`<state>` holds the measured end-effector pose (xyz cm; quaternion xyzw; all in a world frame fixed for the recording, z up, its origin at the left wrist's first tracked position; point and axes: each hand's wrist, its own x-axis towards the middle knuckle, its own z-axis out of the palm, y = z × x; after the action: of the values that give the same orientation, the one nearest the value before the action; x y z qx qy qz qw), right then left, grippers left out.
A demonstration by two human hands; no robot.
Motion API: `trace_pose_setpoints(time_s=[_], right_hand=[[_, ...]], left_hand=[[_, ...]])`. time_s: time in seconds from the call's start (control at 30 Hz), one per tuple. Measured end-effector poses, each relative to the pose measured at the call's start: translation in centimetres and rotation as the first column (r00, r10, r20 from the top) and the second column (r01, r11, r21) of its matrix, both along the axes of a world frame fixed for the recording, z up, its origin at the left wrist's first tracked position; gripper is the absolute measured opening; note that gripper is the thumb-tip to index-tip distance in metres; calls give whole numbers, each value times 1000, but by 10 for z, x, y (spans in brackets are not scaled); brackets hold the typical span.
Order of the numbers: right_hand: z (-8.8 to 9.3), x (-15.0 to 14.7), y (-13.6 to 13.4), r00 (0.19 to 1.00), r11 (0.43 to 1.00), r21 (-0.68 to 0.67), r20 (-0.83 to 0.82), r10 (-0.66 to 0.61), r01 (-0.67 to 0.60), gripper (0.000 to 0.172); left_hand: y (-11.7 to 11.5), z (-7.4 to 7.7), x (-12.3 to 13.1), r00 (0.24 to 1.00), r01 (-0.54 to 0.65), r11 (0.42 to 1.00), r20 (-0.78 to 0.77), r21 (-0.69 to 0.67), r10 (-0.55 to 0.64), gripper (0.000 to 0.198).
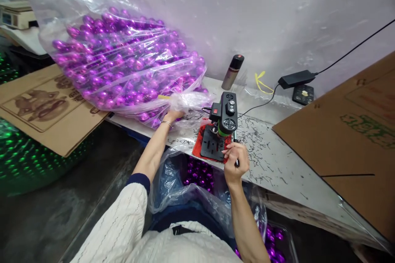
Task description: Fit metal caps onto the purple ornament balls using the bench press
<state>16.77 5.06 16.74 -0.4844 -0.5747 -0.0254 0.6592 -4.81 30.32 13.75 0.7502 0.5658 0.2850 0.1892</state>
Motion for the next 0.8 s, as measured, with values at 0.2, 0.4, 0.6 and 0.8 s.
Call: trace_pose_setpoints(time_s=[0.2, 0.4, 0.6, 0.8], right_hand=[[5, 0, -1, 999, 1000, 0, 35, -13, 13, 31], [1, 1, -1, 1000, 1000, -9, 14, 7, -7, 30], [2, 1, 0, 1000, 1000, 5, 29, 4, -4, 30], [22, 5, 2, 996, 1000, 16, 91, -13, 11, 29]], left_hand=[[-38, 5, 5, 988, -8, 980, -155, -196, -23, 18], [-115, 3, 14, 919, -96, 995, 381, -22, 97, 73], [-167, -21, 50, 441, 165, 898, 845, -408, 303, 74], [-174, -39, 86, 424, 233, 894, 867, -383, 261, 71]])
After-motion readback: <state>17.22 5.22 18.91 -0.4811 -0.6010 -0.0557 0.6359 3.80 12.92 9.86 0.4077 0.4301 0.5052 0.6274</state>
